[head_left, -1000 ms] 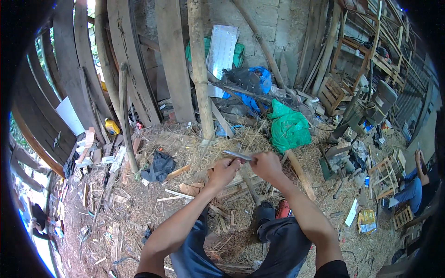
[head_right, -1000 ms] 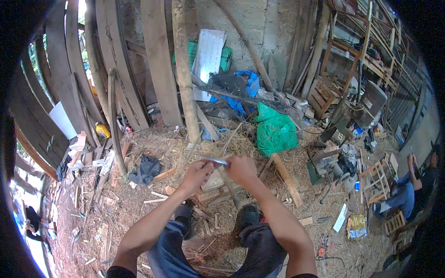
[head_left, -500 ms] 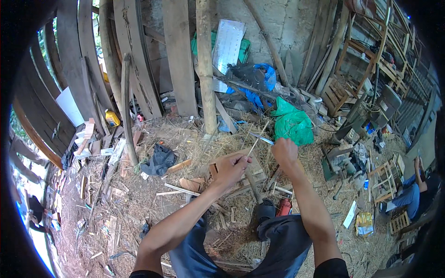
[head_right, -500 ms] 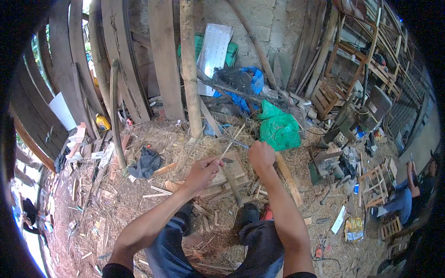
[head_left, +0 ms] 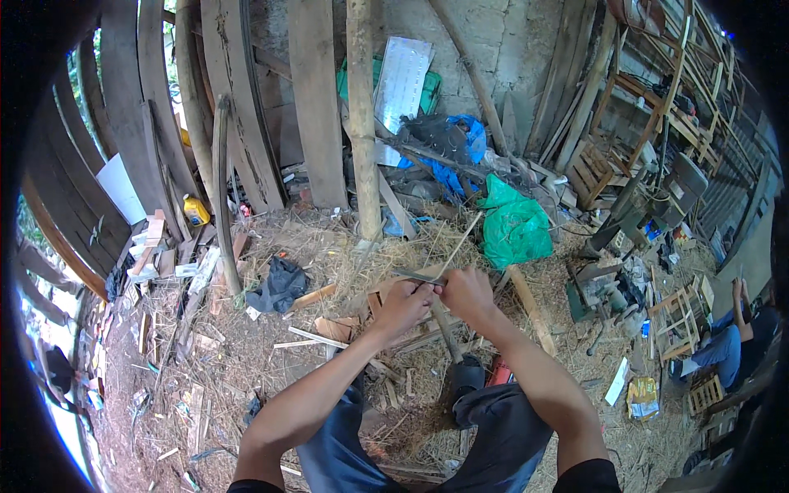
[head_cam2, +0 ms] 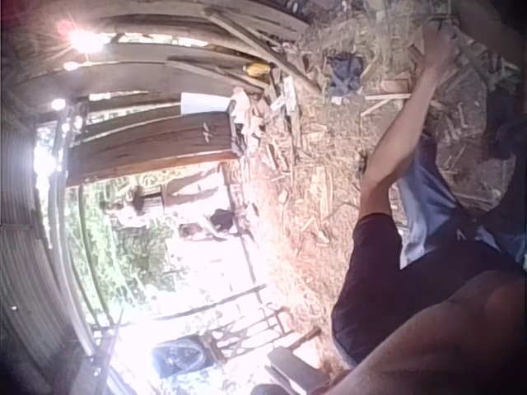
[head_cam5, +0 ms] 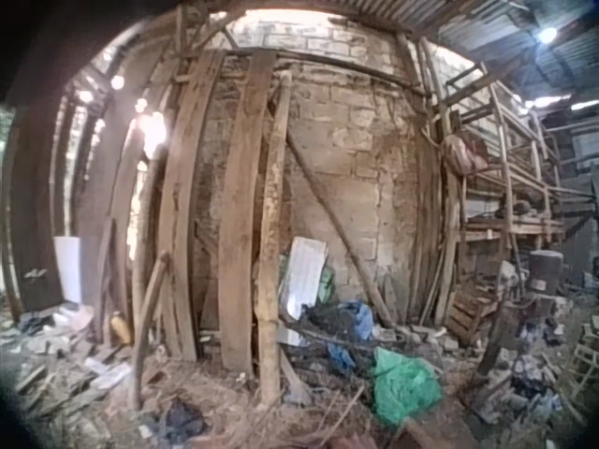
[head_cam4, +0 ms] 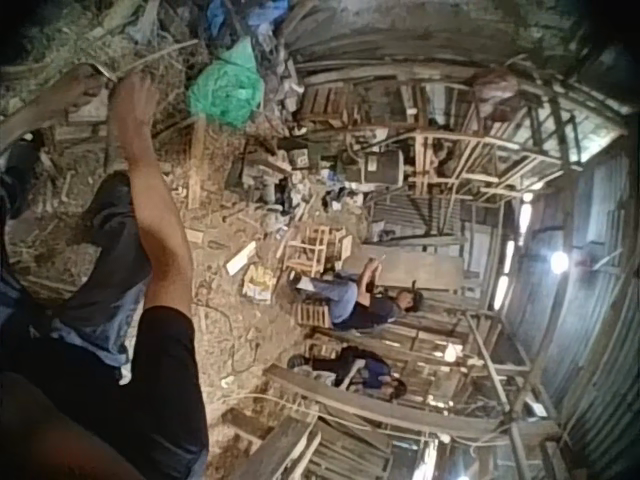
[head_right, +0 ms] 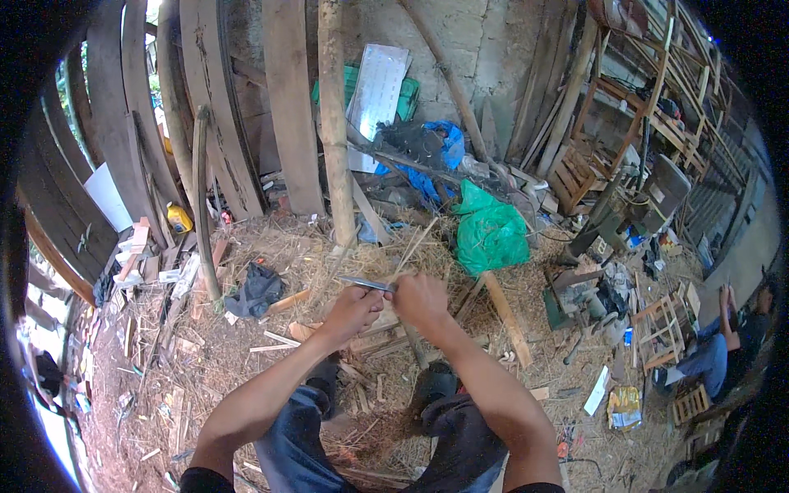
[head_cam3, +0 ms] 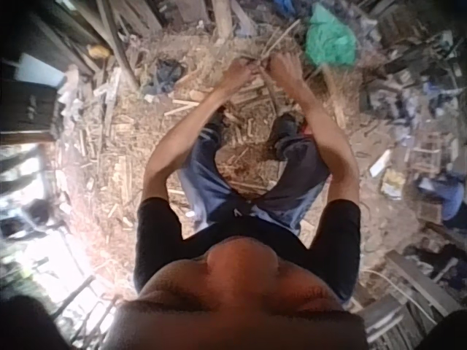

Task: The person shapes and scrapes thin wooden sticks using a knife.

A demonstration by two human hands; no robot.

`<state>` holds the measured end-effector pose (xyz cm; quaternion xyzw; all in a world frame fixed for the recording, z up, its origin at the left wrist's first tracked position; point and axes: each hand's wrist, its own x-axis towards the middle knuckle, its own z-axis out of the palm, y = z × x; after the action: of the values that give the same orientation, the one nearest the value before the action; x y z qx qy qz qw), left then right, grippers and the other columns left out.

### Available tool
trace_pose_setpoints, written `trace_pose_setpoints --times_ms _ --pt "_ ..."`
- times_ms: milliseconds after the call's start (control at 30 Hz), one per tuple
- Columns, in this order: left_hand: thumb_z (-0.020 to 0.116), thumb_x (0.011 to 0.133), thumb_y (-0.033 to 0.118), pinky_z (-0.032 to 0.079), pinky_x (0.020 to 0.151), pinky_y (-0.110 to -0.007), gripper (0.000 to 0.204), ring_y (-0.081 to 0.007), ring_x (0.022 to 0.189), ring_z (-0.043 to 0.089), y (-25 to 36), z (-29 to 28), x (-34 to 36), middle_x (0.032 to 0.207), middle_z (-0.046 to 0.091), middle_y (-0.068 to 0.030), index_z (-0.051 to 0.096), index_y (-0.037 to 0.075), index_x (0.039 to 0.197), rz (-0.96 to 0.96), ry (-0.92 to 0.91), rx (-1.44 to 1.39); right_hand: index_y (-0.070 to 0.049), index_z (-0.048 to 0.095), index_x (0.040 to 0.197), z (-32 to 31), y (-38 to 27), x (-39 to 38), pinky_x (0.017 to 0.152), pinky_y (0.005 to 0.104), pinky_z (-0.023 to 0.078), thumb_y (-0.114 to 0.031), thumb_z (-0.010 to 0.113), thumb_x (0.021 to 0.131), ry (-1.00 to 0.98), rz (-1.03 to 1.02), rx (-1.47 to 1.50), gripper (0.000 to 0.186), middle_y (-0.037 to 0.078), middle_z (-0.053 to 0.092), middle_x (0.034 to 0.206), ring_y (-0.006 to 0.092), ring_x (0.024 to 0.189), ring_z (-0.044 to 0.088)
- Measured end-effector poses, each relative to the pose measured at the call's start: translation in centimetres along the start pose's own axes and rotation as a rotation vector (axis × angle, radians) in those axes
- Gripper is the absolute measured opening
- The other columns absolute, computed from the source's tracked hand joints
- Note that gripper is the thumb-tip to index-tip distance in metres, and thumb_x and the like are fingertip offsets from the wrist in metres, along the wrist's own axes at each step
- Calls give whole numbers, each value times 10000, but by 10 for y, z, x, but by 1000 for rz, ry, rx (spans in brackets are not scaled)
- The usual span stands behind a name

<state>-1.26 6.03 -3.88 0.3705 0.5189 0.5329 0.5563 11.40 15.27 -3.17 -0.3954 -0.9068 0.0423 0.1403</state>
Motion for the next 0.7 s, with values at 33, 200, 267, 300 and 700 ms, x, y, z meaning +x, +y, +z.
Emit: trace_pose_setpoints --times_ms 33,200,267,300,700 --pt "435 957 203 191 391 -185 198 -6 445 277 -2 -1 2 640 364 69 548 41 970 79 -3 56 -46 673 708 -2 2 3 612 419 520 -364 617 779 33 -29 29 331 171 645 692 346 685 650" --pt "459 948 218 237 403 -184 196 -13 473 326 2 6 1 675 415 41 559 50 943 137 49 101 -44 671 709 23 29 26 607 437 522 -253 605 786 78 118 -82 232 159 655 716 312 664 658" --pt "463 945 219 344 520 -229 231 -57 616 431 -9 -1 -8 709 510 2 591 27 932 102 11 170 -40 667 708 13 46 39 619 446 525 -183 579 791 88 351 -59 188 164 659 744 318 679 660" --pt "463 945 219 344 520 -229 231 -57 616 431 -16 5 -13 709 510 2 591 27 932 105 0 168 -38 665 706 -5 74 36 621 449 526 -152 561 794 108 495 -25 178 171 661 762 333 686 658" --pt "422 970 249 179 369 -205 213 -19 436 275 -8 2 11 645 346 56 507 57 938 29 24 -40 -15 650 680 10 39 7 620 471 507 -282 591 763 196 126 223 286 228 606 640 391 632 618"
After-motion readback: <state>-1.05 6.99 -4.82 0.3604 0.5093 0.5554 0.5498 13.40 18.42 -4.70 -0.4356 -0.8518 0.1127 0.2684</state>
